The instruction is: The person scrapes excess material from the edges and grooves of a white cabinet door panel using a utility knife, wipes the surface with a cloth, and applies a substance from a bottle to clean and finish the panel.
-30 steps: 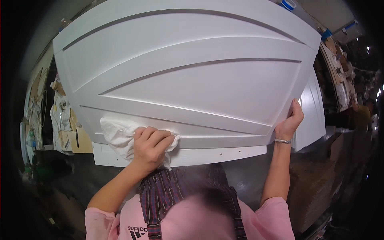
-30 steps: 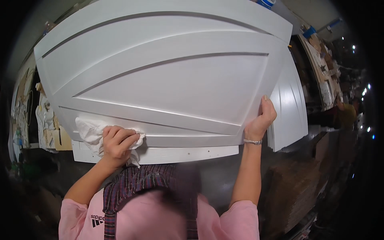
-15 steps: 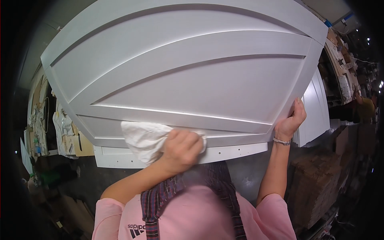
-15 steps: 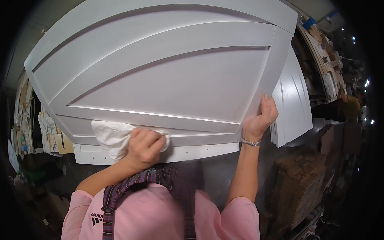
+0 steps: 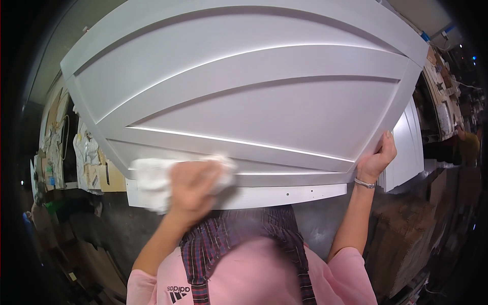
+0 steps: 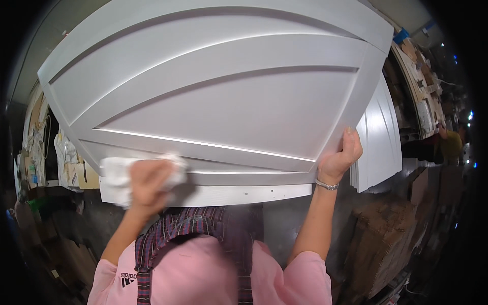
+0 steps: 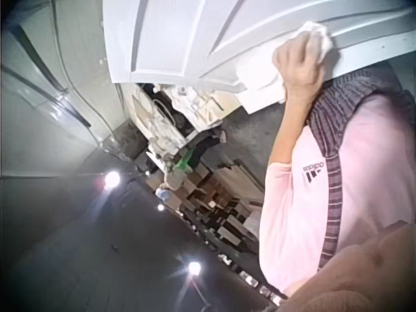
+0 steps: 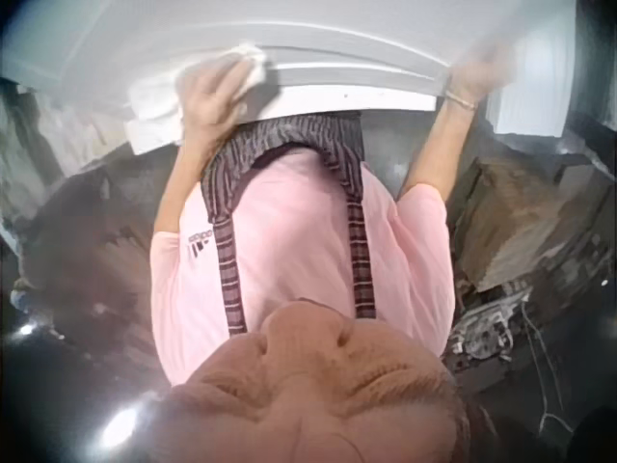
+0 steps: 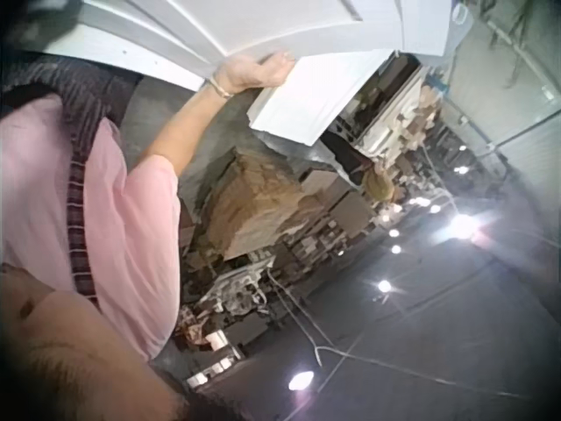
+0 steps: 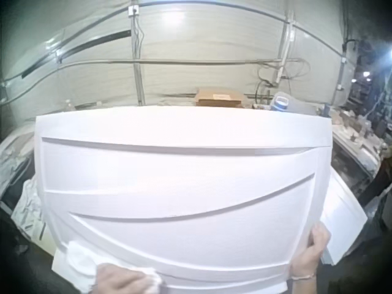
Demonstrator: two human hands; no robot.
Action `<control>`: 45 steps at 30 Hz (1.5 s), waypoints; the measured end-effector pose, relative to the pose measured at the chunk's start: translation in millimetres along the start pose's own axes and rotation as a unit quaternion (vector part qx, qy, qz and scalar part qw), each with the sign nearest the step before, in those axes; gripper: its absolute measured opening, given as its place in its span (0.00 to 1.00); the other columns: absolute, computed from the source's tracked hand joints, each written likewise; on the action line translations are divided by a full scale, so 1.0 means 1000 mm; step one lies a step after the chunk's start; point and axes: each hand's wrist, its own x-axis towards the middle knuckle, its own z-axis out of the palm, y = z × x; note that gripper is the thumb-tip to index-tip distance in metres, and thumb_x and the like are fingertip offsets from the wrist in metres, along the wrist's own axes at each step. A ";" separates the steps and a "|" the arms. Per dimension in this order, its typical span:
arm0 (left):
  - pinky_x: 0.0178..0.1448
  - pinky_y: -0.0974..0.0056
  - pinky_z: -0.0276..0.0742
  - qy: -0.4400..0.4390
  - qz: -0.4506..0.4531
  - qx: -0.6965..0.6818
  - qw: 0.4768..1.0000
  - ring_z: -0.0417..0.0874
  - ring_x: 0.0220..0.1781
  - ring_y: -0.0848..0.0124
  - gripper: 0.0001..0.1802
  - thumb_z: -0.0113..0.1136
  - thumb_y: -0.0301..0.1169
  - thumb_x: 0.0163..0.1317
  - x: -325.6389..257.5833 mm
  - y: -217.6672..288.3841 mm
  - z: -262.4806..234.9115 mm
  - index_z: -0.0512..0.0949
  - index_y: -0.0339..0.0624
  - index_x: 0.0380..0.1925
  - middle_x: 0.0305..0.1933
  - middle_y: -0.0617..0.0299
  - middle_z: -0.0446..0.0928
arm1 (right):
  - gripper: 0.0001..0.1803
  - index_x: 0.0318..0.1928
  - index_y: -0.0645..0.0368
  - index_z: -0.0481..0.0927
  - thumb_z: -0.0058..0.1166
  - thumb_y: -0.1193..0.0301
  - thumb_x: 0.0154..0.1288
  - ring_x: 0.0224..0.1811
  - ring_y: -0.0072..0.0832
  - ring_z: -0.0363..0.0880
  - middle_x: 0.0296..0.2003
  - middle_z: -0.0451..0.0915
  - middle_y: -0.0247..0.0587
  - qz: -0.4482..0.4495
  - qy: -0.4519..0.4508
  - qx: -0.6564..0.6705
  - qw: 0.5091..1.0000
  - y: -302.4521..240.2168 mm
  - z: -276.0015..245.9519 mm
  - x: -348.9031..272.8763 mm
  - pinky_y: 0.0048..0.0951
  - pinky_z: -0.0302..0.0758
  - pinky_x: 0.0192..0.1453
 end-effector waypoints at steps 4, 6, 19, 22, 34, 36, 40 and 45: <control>0.57 0.50 0.70 0.011 0.031 0.146 0.989 0.80 0.51 0.60 0.23 0.61 0.24 0.48 -0.052 -0.063 -0.019 0.86 0.52 0.47 0.50 0.60 0.81 | 0.16 0.22 0.55 0.64 0.45 0.68 0.70 0.30 0.18 0.59 0.23 0.62 0.26 0.005 -0.001 0.001 1.000 -0.008 0.006 0.003 0.25 0.59 0.36; 0.56 0.50 0.70 0.063 -0.121 0.171 0.976 0.80 0.50 0.59 0.21 0.61 0.25 0.49 -0.095 -0.099 -0.066 0.87 0.51 0.46 0.50 0.58 0.81 | 0.17 0.22 0.55 0.64 0.45 0.67 0.70 0.30 0.18 0.59 0.23 0.62 0.26 0.010 0.002 -0.003 1.000 -0.013 0.006 0.000 0.25 0.59 0.36; 0.48 0.56 0.61 0.027 -0.026 0.147 0.988 0.77 0.39 0.68 0.19 0.62 0.26 0.44 -0.018 -0.010 -0.002 0.86 0.56 0.39 0.40 0.71 0.80 | 0.17 0.22 0.54 0.60 0.43 0.67 0.70 0.29 0.17 0.57 0.23 0.58 0.24 0.016 0.022 0.005 1.000 -0.010 0.008 -0.002 0.25 0.57 0.35; 0.49 0.55 0.62 0.004 0.066 0.073 0.995 0.77 0.40 0.67 0.23 0.61 0.26 0.44 0.011 0.023 0.029 0.85 0.54 0.44 0.41 0.71 0.79 | 0.17 0.22 0.54 0.61 0.43 0.68 0.71 0.29 0.17 0.56 0.23 0.59 0.24 0.010 -0.001 0.002 1.000 -0.002 0.008 0.001 0.25 0.56 0.34; 0.41 0.56 0.63 -0.065 0.031 -0.025 0.997 0.75 0.35 0.61 0.18 0.57 0.25 0.36 -0.020 0.004 0.011 0.84 0.48 0.32 0.37 0.62 0.79 | 0.16 0.23 0.56 0.65 0.44 0.67 0.70 0.29 0.16 0.57 0.23 0.61 0.24 -0.006 0.005 0.001 1.000 0.000 -0.003 0.001 0.24 0.55 0.34; 0.40 0.56 0.66 -0.093 -0.013 -0.048 0.994 0.76 0.35 0.60 0.14 0.58 0.24 0.36 -0.061 -0.024 -0.006 0.82 0.47 0.27 0.34 0.62 0.78 | 0.15 0.24 0.57 0.66 0.44 0.67 0.70 0.29 0.17 0.58 0.24 0.61 0.25 -0.007 0.013 0.003 1.000 0.000 -0.002 0.004 0.24 0.56 0.34; 0.40 0.68 0.74 0.187 -0.415 -0.110 0.883 0.78 0.34 0.73 0.09 0.53 0.20 0.47 -0.148 -0.086 -0.100 0.81 0.37 0.29 0.32 0.63 0.78 | 0.15 0.25 0.55 0.65 0.43 0.66 0.71 0.32 0.18 0.60 0.26 0.61 0.25 -0.030 -0.012 -0.031 0.999 -0.005 -0.005 -0.003 0.24 0.59 0.38; 0.47 0.65 0.80 0.476 -0.459 -0.115 0.741 0.84 0.42 0.67 0.25 0.52 0.16 0.50 -0.168 -0.167 -0.187 0.78 0.27 0.52 0.45 0.54 0.82 | 0.14 0.25 0.57 0.67 0.37 0.70 0.70 0.35 0.20 0.63 0.28 0.64 0.28 -0.037 0.017 -0.032 0.999 0.015 -0.017 0.007 0.25 0.65 0.42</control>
